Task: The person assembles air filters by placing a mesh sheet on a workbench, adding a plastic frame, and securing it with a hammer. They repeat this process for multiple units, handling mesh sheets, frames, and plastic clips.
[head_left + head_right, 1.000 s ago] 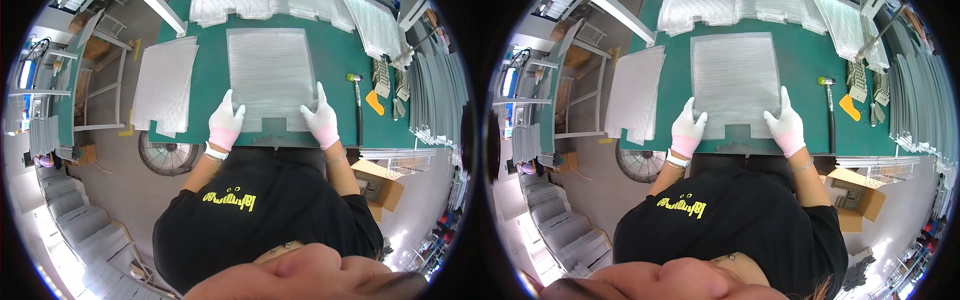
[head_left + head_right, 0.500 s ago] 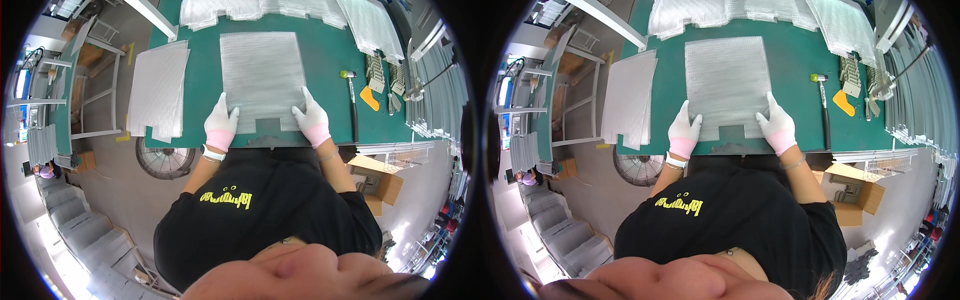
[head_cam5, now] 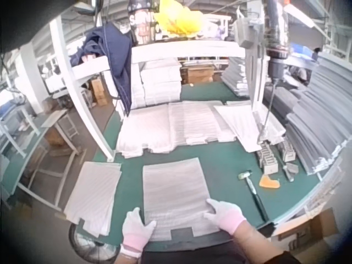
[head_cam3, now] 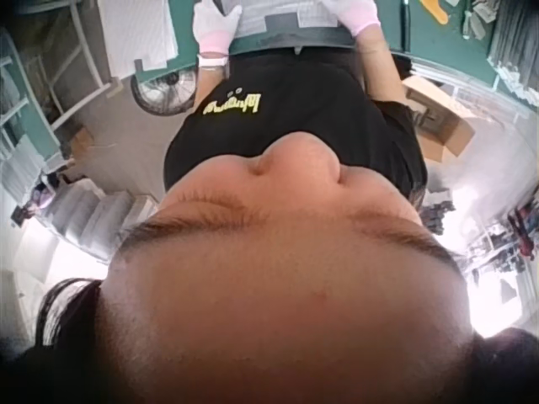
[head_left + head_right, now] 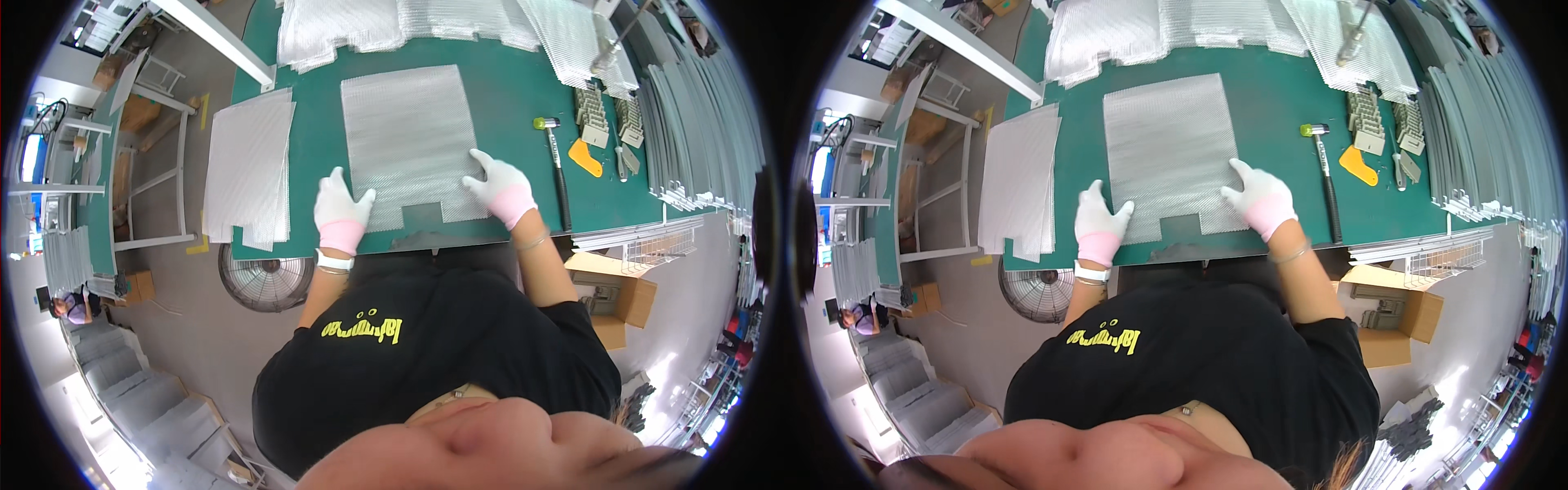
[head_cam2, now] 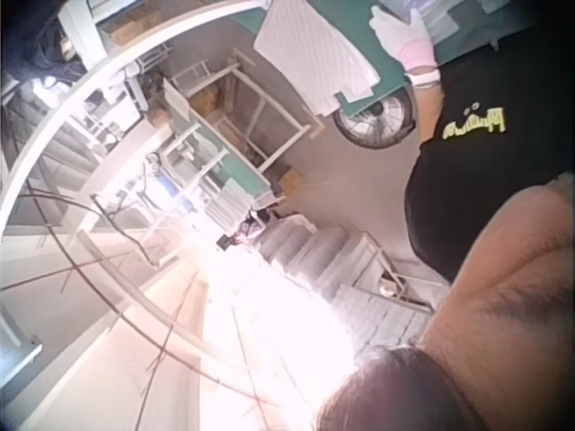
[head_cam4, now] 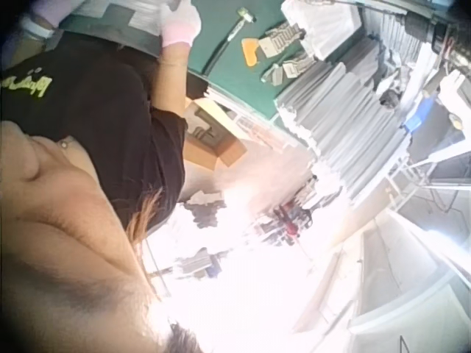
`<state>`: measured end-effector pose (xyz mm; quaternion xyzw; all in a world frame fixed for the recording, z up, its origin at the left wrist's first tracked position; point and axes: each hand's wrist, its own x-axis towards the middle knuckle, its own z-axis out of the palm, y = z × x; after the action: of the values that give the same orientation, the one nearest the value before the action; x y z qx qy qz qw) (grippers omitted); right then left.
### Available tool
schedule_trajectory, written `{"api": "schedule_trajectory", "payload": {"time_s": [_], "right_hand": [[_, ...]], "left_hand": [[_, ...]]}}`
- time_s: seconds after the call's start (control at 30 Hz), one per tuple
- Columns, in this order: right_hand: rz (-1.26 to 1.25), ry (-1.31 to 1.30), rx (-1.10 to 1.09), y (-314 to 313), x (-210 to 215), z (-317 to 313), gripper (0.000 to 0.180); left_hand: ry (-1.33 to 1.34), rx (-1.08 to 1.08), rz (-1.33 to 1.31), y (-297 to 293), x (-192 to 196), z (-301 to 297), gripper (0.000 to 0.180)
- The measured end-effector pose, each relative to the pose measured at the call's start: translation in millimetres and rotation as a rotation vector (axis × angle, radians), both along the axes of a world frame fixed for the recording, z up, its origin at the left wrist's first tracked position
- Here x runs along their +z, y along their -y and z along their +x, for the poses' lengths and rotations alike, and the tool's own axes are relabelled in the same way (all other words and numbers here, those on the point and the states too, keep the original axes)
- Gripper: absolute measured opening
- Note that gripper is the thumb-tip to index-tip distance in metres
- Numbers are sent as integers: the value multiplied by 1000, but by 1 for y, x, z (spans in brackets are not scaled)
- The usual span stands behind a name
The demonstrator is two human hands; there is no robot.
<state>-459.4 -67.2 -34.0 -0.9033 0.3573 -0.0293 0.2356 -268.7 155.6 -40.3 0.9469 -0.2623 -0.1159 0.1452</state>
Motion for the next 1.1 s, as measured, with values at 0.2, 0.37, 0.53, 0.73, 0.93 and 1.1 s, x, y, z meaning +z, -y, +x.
{"api": "schedule_trajectory", "payload": {"time_s": [0.2, 0.37, 0.53, 0.73, 0.93, 1.1], "right_hand": [[-666, 314, -462, 171, 34, 4, 59], [-342, -81, -289, 289, 26, -19, 88], [-226, 794, -569, 295, 33, -48, 67], [-8, 1224, -364, 132, 50, -5, 69], [-167, 756, 217, -42, 30, 9, 94], [-418, 570, 70, -38, 66, -13, 86]], "left_hand": [[186, -446, -143, 4, -18, 32, 49], [325, -444, -256, 6, -3, 30, 48], [279, -312, -569, -1, 4, 10, 50], [-564, -538, -756, 12, 10, -1, 58], [-1007, -191, -1633, 62, 39, -64, 69], [-664, -16, -1377, 24, 35, -32, 48]]}}
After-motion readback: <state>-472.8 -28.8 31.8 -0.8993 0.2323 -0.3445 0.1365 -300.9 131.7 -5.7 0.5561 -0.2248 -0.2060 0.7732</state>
